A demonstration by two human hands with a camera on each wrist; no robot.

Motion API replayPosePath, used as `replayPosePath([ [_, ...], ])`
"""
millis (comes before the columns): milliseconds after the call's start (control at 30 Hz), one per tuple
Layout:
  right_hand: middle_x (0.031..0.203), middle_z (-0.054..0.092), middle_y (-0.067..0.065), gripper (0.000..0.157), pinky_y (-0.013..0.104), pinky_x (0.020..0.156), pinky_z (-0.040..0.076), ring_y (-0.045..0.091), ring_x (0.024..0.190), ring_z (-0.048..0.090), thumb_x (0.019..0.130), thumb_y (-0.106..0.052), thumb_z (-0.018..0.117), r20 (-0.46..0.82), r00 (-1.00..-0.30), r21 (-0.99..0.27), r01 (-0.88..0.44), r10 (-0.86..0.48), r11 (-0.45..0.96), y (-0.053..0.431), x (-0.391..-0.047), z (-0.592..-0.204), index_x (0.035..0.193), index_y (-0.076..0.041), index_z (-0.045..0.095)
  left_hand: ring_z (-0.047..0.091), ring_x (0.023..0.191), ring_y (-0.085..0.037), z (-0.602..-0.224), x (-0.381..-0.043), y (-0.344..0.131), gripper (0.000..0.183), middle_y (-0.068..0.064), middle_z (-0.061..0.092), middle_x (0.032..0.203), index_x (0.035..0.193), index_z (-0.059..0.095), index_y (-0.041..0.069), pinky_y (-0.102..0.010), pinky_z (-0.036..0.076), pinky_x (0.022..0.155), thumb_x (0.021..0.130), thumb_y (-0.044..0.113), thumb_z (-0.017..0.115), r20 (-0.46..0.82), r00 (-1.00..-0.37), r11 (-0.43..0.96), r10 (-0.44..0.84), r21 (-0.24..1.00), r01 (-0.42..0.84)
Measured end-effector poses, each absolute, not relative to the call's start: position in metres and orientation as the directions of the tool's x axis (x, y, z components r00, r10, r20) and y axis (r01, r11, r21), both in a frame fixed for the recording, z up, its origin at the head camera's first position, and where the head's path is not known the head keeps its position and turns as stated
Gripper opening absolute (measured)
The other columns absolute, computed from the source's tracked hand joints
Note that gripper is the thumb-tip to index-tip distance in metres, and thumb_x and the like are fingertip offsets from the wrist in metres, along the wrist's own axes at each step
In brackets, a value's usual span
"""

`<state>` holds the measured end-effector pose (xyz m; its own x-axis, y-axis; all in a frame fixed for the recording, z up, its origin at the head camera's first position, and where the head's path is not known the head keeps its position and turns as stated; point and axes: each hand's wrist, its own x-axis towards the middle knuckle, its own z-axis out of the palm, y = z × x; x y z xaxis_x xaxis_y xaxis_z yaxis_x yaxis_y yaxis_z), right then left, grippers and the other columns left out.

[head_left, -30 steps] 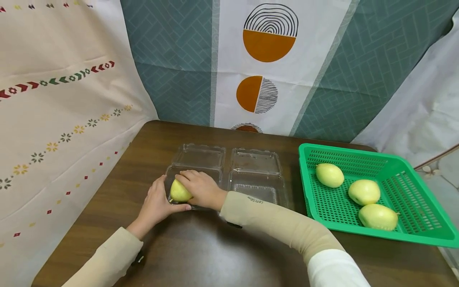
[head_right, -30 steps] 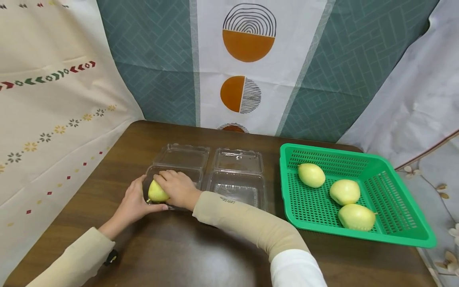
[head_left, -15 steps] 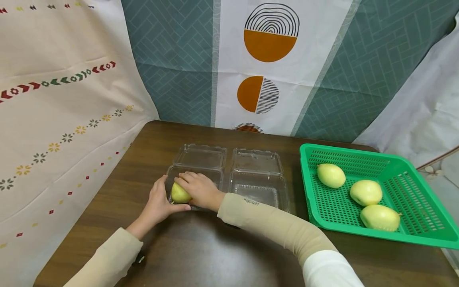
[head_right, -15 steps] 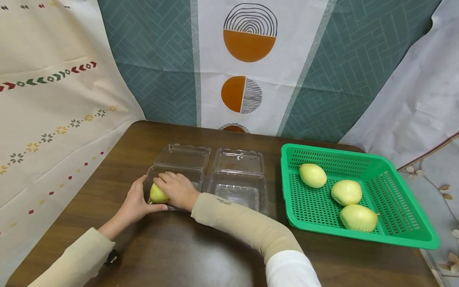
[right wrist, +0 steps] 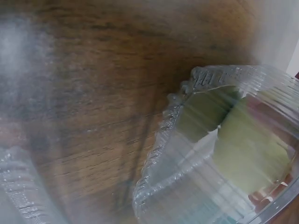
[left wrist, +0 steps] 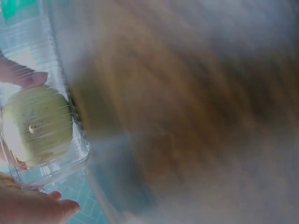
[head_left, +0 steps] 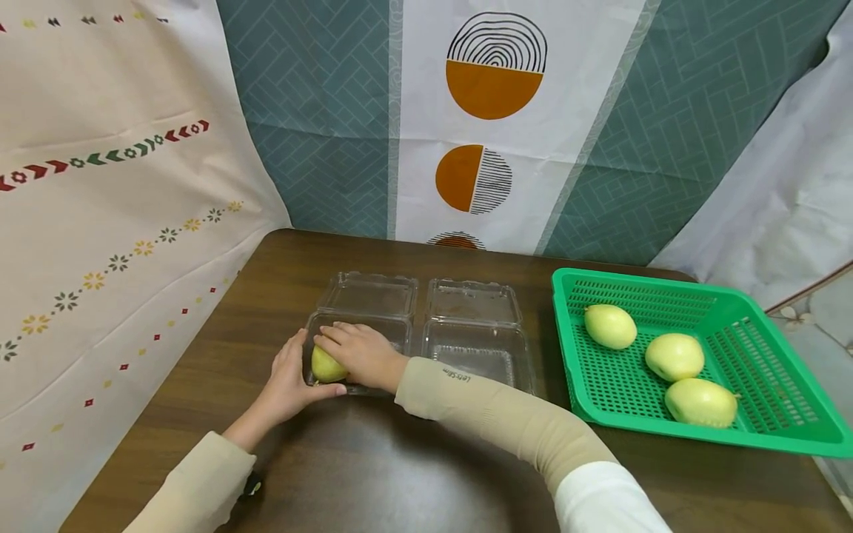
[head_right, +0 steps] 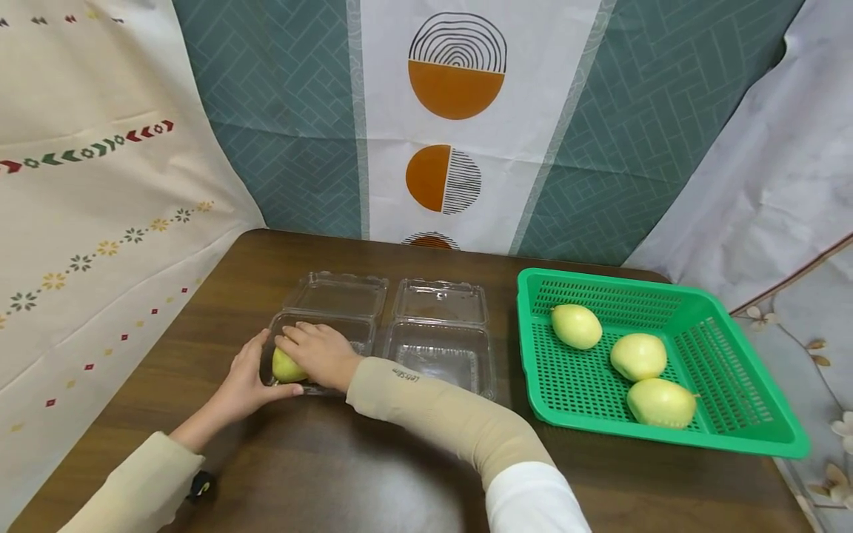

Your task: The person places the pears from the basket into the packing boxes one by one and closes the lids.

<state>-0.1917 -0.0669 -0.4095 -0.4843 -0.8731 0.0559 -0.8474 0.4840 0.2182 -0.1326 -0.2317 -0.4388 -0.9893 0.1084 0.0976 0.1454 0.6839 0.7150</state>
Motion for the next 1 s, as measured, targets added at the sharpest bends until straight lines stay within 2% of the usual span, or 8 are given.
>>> replayPosePath([
  [267, 0.152, 0.036, 0.001, 0.078, 0.028, 0.11, 0.035, 0.017, 0.138, 0.036, 0.082, -0.042, 0.073, -0.009, -0.475, 0.222, -0.859, -0.88, 0.462, -0.069, -0.191, -0.414, 0.147, -0.017, 0.036, 0.006, 0.135, -0.059, -0.434, -0.124, -0.235, 0.113, -0.035, 0.007, 0.152, 0.146, 0.007, -0.015, -0.075, 0.012, 0.101, 0.075, 0.035, 0.08, -0.019, -0.99, 0.67, 0.137, 0.738, 0.079],
  [533, 0.155, 0.03, 0.0, 0.083, 0.028, 0.114, 0.027, 0.015, 0.143, 0.028, 0.084, -0.04, 0.071, -0.063, -0.5, 0.196, -0.855, -0.864, 0.48, -0.068, -0.193, -0.409, 0.151, -0.018, 0.027, -0.004, 0.134, -0.061, -0.429, -0.125, -0.236, 0.111, -0.035, -0.002, 0.153, 0.146, 0.0, -0.013, -0.079, 0.005, 0.098, 0.08, 0.036, 0.074, -0.064, -0.978, 0.644, 0.196, 0.761, 0.08],
  [800, 0.158, 0.023, 0.004, 0.091, 0.029, 0.115, 0.026, 0.019, 0.145, 0.022, 0.08, -0.049, 0.071, -0.058, -0.489, 0.218, -0.857, -0.871, 0.467, -0.068, -0.195, -0.411, 0.152, -0.02, 0.022, -0.009, 0.137, -0.057, -0.427, -0.129, -0.235, 0.114, -0.035, 0.0, 0.153, 0.146, 0.001, -0.013, -0.076, 0.0, 0.102, 0.077, 0.039, 0.075, -0.06, -0.982, 0.682, 0.18, 0.727, 0.08],
  [1000, 0.157, 0.023, 0.009, 0.093, 0.028, 0.117, 0.02, 0.023, 0.145, 0.022, 0.081, -0.049, 0.071, -0.039, -0.477, 0.231, -0.859, -0.878, 0.456, -0.066, -0.194, -0.414, 0.153, -0.018, 0.021, -0.007, 0.138, -0.056, -0.428, -0.128, -0.233, 0.113, -0.032, 0.001, 0.154, 0.147, 0.002, -0.011, -0.077, 0.003, 0.101, 0.078, 0.04, 0.074, -0.075, -0.984, 0.688, 0.16, 0.723, 0.057],
])
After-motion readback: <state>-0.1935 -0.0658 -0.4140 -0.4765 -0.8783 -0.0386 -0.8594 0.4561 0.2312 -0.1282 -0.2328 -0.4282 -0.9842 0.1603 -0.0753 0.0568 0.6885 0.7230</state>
